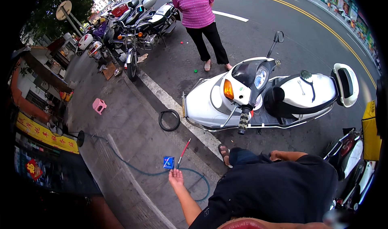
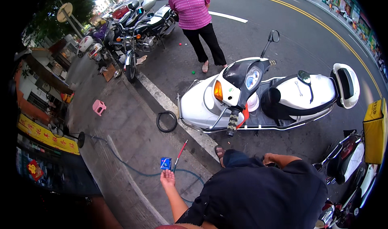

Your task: The person uses a power drill to remove screws from the front panel of a scooter, goes into a tool room to retrieve a T-handle wrench and a screwdriver, and then uses those tools to continue working on the front assembly of the scooter.

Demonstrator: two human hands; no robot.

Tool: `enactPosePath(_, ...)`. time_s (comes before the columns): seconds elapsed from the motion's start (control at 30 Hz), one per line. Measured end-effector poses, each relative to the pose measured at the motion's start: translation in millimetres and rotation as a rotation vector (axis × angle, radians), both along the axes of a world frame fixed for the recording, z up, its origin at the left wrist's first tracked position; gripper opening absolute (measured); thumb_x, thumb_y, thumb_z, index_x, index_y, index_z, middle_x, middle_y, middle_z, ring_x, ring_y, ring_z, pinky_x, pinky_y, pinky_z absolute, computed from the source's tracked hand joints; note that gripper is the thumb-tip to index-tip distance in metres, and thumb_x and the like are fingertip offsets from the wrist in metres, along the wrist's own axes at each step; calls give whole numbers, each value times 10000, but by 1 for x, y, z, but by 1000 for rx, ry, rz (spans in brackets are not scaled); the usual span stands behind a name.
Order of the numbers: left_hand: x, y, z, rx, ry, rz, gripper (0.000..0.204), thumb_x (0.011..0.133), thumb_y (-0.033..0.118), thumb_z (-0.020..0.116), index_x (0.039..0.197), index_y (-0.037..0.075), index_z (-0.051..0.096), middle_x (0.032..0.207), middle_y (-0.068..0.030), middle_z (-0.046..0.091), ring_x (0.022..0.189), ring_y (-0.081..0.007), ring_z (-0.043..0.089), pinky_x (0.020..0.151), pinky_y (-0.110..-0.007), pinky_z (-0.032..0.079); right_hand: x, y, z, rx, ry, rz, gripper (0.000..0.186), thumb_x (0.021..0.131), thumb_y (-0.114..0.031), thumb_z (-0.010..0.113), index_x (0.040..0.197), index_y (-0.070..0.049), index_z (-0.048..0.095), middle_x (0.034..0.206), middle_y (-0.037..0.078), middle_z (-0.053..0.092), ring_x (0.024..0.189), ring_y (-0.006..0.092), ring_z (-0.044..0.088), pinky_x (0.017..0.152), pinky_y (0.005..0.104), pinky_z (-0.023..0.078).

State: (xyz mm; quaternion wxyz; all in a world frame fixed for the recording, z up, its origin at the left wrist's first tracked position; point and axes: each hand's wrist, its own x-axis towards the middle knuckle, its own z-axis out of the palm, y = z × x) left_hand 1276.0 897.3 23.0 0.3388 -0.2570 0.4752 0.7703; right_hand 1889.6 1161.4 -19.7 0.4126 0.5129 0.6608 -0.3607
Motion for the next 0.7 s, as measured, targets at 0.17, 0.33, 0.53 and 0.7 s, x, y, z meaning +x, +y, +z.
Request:
enactPosePath(0.17,-78,50,10,44,88,-190,233,1012,329,619,1163,156,654,1026,-38,726,938,-206,684,872,-421,573,-88,4,-44,40,25,143,473,806,-388,685,1145,-66,759,1201,203,717,1153,355,682,901,464,562)
enactPosePath(0.33,-125,35,-20,-466,275,-621,277,1020,290,613,1202,80,630,939,-93,717,739,-204,702,593,-338,591,-168,16,-70,-108,-15,152,556,724,-423,751,1162,-81,761,1282,213,681,1202,366,652,936,473,547)
enactPosePath(0.53,-160,-61,-67,-731,98,-702,307,1033,300,529,1203,52,591,931,-107,719,743,-246,711,618,-449,586,-218,-16,-105,67,253,-15,545,703,-377,763,1130,-38,766,1226,247,693,1175,379,666,943,469,552)
enactPosePath(0.7,-206,-71,-97,-1277,906,-1594,218,933,253,620,962,37,616,809,-131,687,740,-277,701,651,-451,557,-261,-34,-103,70,59,11,580,720,-465,735,1063,2,765,1141,249,717,1138,358,684,924,456,563)
